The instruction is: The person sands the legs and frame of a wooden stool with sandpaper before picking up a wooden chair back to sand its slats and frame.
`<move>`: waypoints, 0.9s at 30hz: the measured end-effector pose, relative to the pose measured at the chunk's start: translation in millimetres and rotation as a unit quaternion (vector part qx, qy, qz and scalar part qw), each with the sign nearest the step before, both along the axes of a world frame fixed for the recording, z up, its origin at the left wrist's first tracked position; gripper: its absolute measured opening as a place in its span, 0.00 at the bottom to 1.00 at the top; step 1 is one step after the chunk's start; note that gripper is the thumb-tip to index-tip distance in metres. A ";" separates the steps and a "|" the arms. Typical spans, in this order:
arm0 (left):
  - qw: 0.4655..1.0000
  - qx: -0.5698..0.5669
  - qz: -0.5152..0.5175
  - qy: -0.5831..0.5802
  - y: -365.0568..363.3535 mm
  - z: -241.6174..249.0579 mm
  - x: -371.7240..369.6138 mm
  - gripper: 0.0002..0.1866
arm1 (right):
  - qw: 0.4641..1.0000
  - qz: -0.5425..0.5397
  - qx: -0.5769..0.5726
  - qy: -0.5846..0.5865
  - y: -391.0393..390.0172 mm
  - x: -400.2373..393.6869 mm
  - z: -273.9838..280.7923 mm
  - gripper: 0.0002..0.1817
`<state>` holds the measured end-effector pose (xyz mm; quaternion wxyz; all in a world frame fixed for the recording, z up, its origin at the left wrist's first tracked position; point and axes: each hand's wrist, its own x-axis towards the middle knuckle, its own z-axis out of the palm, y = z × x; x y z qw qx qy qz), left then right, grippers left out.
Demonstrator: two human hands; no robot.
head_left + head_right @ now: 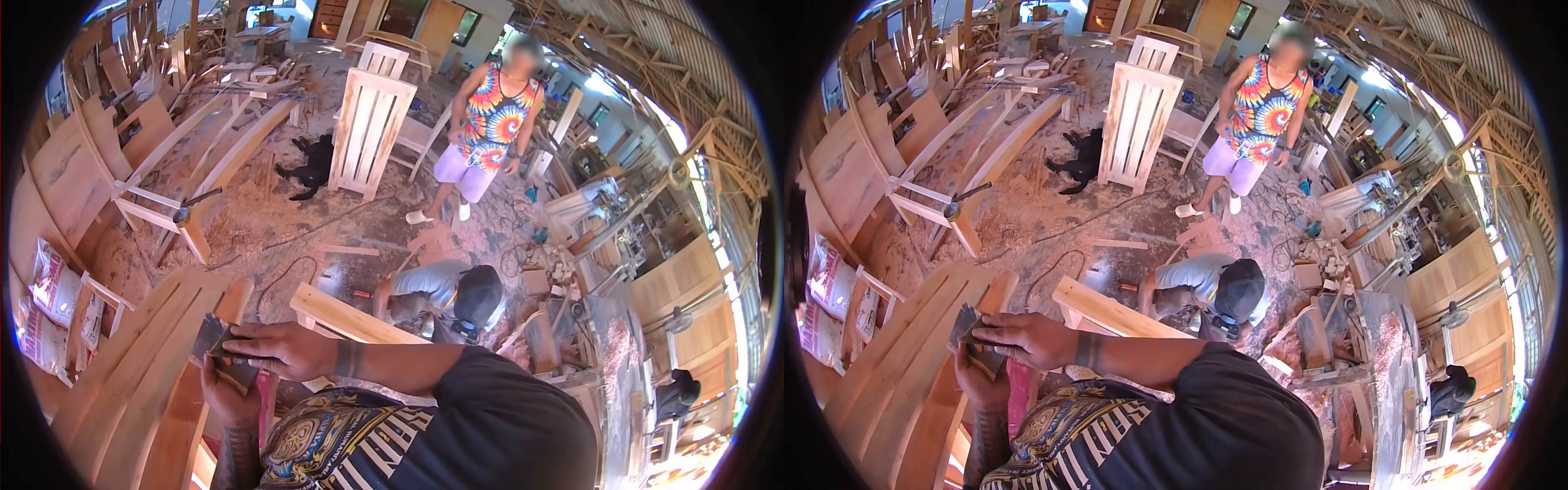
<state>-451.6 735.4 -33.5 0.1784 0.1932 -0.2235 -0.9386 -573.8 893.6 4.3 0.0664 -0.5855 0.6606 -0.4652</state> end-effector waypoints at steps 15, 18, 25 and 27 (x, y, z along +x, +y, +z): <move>0.979 -0.086 0.181 0.040 -69.2 30.3 41.6 0.22 | 0.939 0.177 0.290 -0.056 5.1 -94.4 -155.8 0.23; 0.965 -0.134 0.220 -0.053 -65.6 33.9 83.4 0.25 | 0.895 0.009 0.408 -0.178 24.0 -149.7 -254.4 0.19; 0.889 -0.285 0.154 -0.324 1.2 -23.7 185.7 0.20 | 0.889 -0.122 0.433 -0.086 -86.1 -293.6 -339.3 0.16; 0.919 -0.146 0.195 -0.311 19.6 -25.4 185.9 0.19 | 0.887 -0.109 0.446 -0.049 -139.5 -306.2 -328.7 0.16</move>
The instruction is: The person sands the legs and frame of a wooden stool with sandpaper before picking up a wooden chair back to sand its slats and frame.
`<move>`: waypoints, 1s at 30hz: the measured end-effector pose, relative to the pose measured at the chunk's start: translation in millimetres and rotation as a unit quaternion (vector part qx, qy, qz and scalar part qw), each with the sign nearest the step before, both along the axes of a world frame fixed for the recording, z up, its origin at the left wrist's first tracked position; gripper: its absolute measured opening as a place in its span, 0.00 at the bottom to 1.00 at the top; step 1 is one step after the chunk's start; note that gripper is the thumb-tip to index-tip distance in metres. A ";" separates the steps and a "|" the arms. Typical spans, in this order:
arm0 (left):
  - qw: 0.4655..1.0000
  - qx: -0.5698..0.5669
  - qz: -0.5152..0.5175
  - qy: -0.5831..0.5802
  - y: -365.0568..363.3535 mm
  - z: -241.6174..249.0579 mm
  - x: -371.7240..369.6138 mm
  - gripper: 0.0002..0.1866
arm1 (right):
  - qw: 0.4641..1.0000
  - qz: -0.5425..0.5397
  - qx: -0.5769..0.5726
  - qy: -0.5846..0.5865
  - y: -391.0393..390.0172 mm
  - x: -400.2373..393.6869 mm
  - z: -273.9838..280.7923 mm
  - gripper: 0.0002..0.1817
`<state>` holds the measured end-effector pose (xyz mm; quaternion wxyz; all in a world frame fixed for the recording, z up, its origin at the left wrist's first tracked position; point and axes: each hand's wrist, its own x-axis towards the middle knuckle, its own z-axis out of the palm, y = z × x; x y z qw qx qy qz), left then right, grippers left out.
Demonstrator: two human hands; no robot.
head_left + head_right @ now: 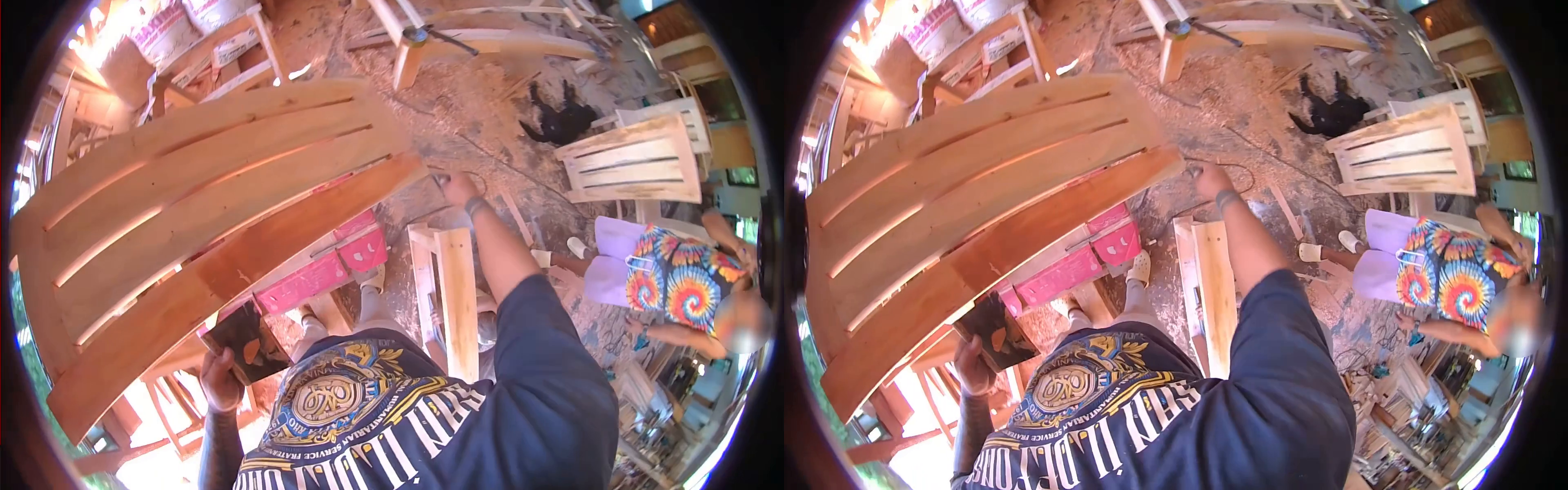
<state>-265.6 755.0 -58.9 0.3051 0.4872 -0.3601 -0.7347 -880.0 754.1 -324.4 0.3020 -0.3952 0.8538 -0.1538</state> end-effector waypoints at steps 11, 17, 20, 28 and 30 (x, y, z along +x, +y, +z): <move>0.963 -0.145 0.014 -0.229 43.1 -43.8 21.6 0.07 | 0.990 0.096 -0.039 -0.098 -109.5 27.5 -34.2 0.20; 0.909 -0.284 -0.114 -0.284 33.8 -59.8 42.6 0.06 | 0.972 0.151 -0.096 -0.155 -98.5 81.4 3.8 0.21; 0.857 -0.405 -0.163 -0.275 13.5 -44.3 34.5 0.08 | 0.964 0.182 -0.085 -0.175 -97.4 129.4 77.3 0.20; 0.969 -0.102 -0.158 -0.161 3.8 -52.6 87.6 0.20 | 0.957 0.074 -0.040 -0.279 -98.8 179.6 76.9 0.20; 0.974 -0.069 -0.162 -0.143 -0.9 -39.0 98.0 0.22 | 0.966 0.066 -0.041 -0.246 -98.0 195.6 101.5 0.19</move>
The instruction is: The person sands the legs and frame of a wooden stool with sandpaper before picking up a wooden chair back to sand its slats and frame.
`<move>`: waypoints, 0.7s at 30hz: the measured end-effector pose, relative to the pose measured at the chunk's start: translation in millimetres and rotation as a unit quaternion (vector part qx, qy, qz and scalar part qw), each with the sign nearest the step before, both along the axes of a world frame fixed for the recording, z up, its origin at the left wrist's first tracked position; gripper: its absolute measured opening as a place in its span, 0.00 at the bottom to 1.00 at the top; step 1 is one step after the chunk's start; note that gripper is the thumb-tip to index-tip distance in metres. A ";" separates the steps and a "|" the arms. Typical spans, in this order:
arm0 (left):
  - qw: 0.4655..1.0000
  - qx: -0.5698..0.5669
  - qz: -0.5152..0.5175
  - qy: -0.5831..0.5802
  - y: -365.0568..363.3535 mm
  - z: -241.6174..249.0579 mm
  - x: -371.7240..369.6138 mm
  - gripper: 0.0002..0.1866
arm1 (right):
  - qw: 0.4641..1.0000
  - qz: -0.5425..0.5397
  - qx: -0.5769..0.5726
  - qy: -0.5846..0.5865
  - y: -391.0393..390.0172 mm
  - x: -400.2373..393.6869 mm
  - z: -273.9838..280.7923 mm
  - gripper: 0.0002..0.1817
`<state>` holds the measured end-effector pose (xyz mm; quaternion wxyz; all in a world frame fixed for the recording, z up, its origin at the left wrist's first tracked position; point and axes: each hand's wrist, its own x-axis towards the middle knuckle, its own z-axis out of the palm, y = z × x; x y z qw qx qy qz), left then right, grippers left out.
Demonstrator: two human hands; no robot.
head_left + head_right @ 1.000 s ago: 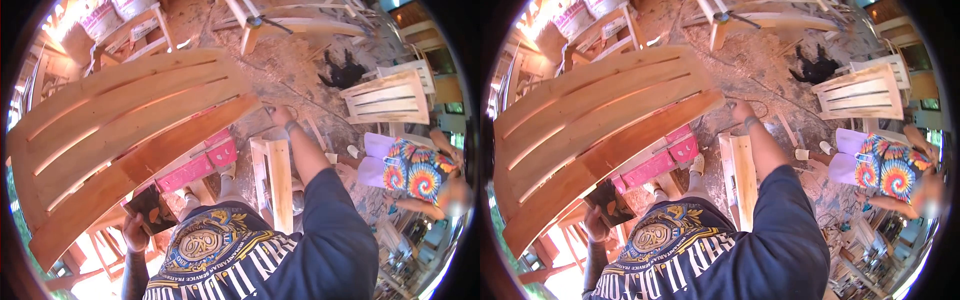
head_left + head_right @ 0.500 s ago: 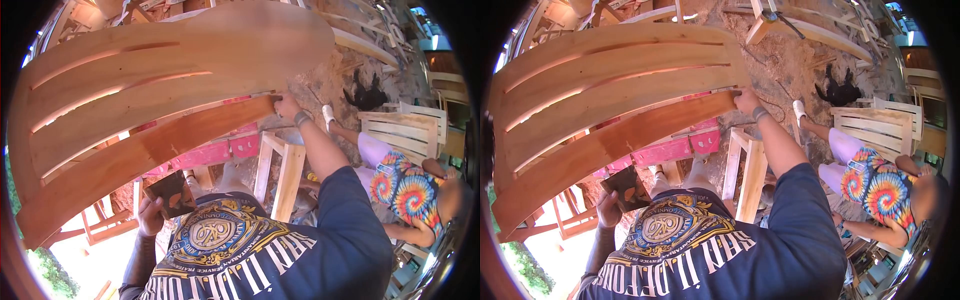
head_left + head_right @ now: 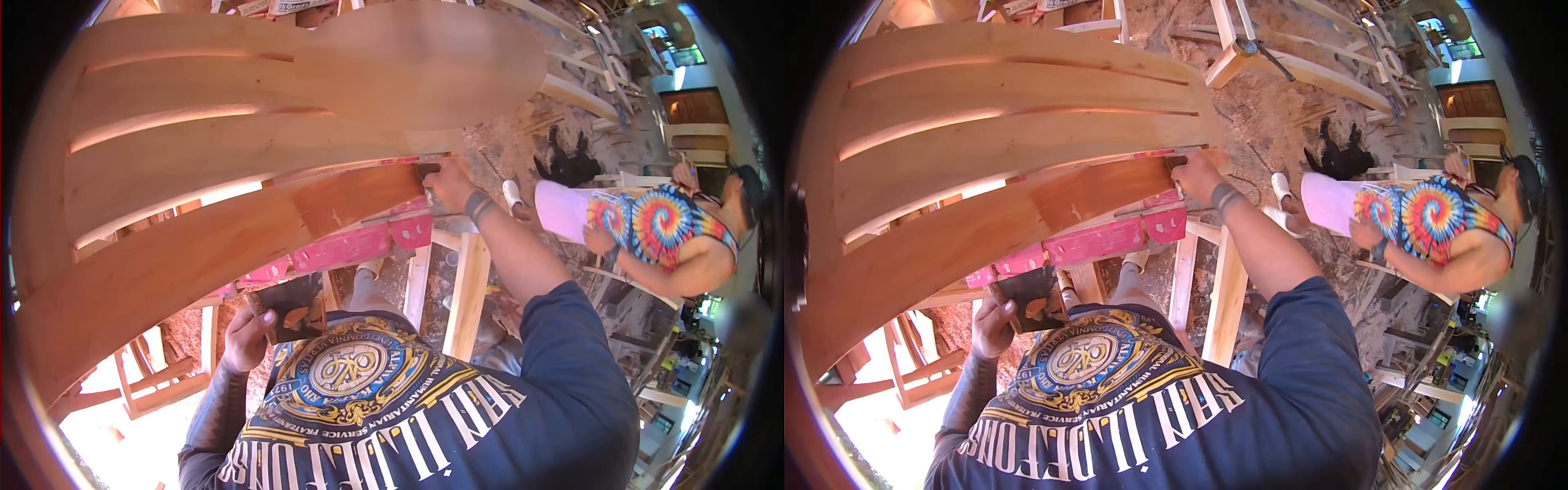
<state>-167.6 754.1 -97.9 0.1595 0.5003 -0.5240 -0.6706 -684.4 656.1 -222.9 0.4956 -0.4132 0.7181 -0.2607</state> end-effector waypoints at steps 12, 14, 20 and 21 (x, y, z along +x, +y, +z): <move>0.981 0.042 0.118 0.147 11.4 -5.9 57.6 0.15 | 0.995 0.003 -0.002 -0.101 -8.2 72.7 69.0 0.22; 0.979 0.056 0.116 0.158 10.9 -8.3 68.0 0.14 | 0.994 0.022 -0.012 -0.102 -7.9 84.2 78.7 0.22; 0.979 0.080 0.086 0.170 6.4 -24.7 113.9 0.23 | 0.998 0.026 -0.024 -0.061 -6.0 124.2 113.5 0.22; 0.979 0.079 0.086 0.169 4.8 -24.5 118.4 0.23 | 0.998 0.026 -0.019 -0.047 -5.8 130.8 119.5 0.22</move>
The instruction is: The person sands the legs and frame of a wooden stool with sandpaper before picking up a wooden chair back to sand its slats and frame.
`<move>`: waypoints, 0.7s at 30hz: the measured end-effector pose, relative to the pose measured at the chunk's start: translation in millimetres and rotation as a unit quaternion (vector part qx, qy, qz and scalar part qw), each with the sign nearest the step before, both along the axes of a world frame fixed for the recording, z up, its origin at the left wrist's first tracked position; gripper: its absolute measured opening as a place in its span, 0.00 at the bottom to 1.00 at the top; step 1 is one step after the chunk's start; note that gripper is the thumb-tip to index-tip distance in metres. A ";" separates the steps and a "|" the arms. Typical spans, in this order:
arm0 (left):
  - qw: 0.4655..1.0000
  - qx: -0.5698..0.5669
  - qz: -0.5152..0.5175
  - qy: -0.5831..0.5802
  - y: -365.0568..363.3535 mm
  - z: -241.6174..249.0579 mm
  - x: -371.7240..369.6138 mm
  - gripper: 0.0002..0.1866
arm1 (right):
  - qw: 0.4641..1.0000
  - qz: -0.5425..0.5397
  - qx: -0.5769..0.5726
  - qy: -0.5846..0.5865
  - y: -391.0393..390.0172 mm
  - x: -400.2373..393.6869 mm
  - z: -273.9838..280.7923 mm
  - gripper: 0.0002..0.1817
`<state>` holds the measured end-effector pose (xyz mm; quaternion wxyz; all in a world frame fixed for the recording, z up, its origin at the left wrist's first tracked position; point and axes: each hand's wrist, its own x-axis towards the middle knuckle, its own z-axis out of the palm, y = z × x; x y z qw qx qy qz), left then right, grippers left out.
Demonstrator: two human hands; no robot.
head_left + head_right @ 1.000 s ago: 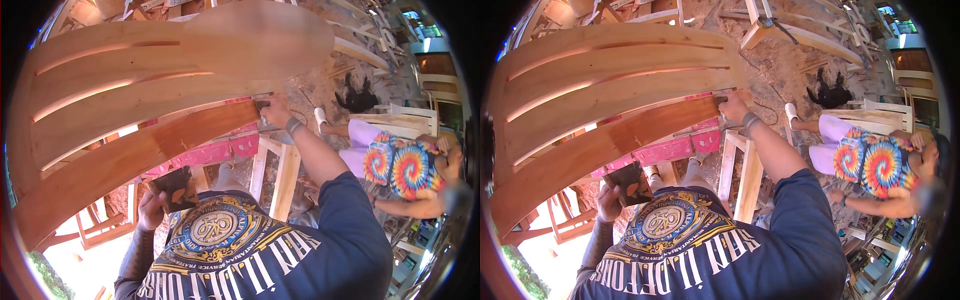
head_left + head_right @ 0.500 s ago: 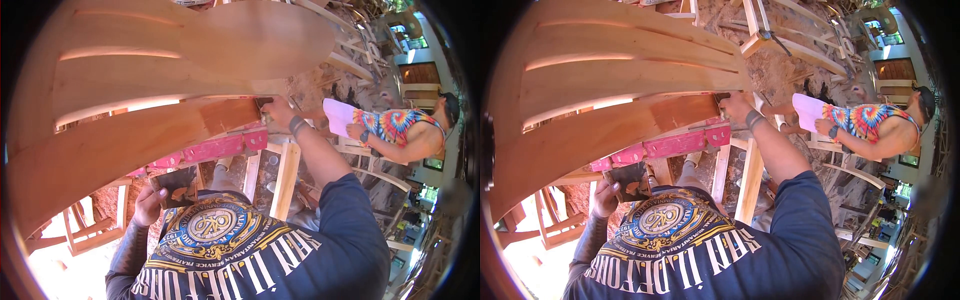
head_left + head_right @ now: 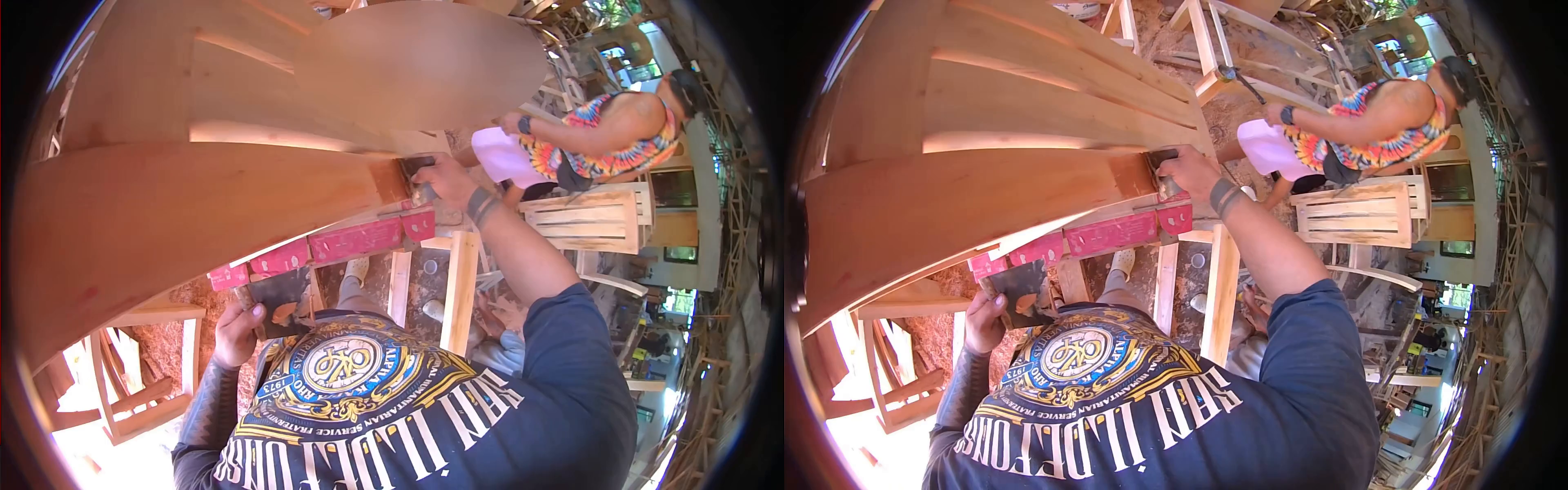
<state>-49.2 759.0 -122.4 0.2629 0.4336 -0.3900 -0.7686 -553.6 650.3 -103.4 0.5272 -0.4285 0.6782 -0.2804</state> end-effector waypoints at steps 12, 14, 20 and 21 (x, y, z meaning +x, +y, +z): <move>0.985 -0.168 0.027 0.013 -1.6 -20.8 63.8 0.18 | 0.973 0.125 -0.132 0.144 18.4 70.9 74.2 0.16; 0.990 -0.123 0.043 0.057 -4.0 -16.7 68.8 0.19 | 0.974 0.134 -0.072 0.166 17.0 72.2 80.3 0.16; 0.986 -0.152 0.031 0.055 -8.4 -36.0 88.7 0.17 | 0.969 0.129 -0.077 0.194 19.8 96.9 101.7 0.15; 0.986 -0.147 0.043 0.059 -7.2 -37.9 89.4 0.16 | 0.979 0.099 -0.052 0.168 18.1 101.4 103.6 0.16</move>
